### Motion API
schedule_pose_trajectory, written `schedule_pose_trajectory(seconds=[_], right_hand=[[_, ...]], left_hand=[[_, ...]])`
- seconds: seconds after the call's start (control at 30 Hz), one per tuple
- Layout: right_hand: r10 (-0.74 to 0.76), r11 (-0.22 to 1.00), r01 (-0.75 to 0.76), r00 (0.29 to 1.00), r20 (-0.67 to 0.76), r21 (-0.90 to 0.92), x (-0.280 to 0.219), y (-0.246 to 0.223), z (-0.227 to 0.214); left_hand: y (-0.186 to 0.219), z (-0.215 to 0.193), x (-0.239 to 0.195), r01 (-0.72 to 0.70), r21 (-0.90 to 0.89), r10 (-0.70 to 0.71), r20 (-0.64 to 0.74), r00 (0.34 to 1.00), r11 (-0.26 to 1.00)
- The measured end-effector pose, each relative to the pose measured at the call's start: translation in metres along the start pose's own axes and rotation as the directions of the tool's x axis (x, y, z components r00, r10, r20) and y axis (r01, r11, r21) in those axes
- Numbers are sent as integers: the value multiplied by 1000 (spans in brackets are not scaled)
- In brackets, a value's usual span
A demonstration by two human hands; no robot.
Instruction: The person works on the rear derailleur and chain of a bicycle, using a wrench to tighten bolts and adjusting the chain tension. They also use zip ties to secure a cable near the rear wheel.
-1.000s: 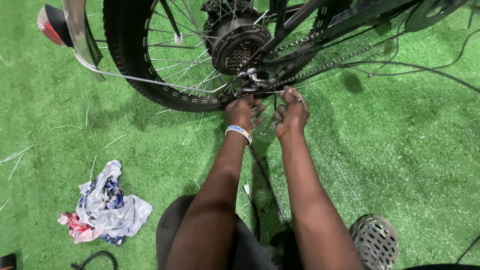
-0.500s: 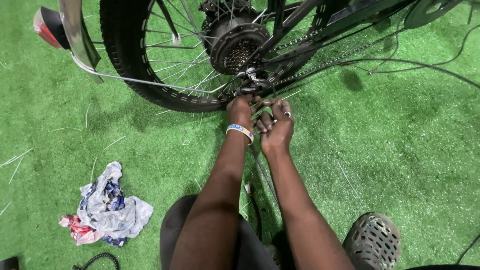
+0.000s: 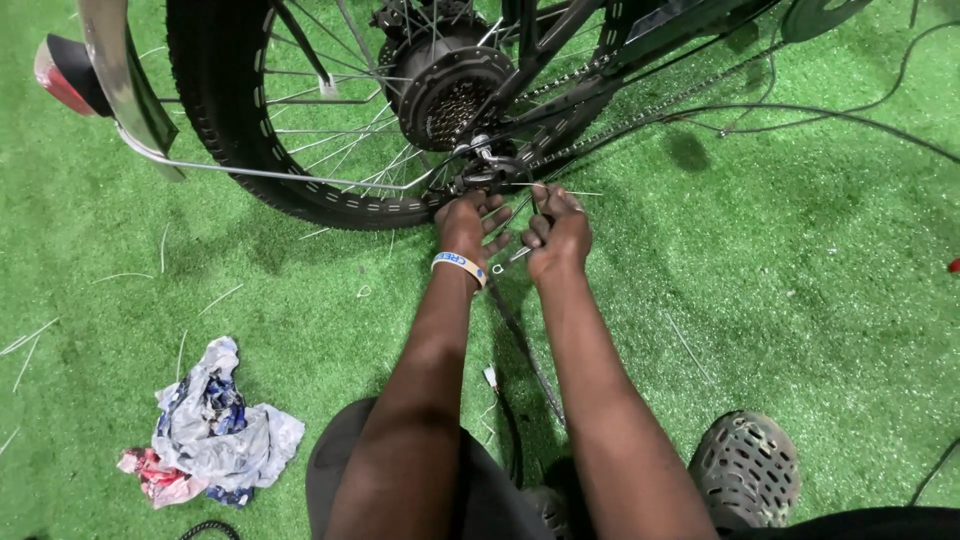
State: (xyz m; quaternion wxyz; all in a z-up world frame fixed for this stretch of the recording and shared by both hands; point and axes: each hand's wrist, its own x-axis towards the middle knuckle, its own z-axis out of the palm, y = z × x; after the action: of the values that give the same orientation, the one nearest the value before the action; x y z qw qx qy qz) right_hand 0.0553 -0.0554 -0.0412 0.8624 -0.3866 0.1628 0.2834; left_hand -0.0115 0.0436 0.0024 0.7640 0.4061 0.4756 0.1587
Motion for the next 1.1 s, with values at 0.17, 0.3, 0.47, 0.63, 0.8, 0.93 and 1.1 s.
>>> schedule_pose_trajectory(seconds=[0.17, 0.3, 0.47, 0.63, 0.8, 0.93, 1.1], right_hand=[[-12, 998, 10, 1000, 26, 62, -17, -2, 6], [-29, 995, 18, 993, 119, 96, -7, 0, 1], [-47, 991, 38, 996, 73, 129, -24, 1, 11], [-57, 989, 51, 998, 38, 136, -29, 3, 9], [-15, 982, -8, 993, 118, 189, -22, 6, 2], [21, 978, -49, 991, 135, 204, -14, 12, -5], [19, 982, -42, 992, 127, 182, -30, 13, 8]], left_hand=[[3, 1, -8, 0, -7, 0, -6, 1000, 1000], [5, 3, -10, -21, -6, 21, 5, 1000, 1000], [-3, 3, 2, -40, -1, 40, -5, 999, 999], [-3, 3, -1, -27, -8, 27, -18, 999, 1000], [5, 6, -10, -26, -11, 26, -3, 1000, 1000], [-4, 2, 7, -29, 13, 29, 5, 1000, 999], [-14, 3, 19, -48, 20, 48, -22, 999, 999]])
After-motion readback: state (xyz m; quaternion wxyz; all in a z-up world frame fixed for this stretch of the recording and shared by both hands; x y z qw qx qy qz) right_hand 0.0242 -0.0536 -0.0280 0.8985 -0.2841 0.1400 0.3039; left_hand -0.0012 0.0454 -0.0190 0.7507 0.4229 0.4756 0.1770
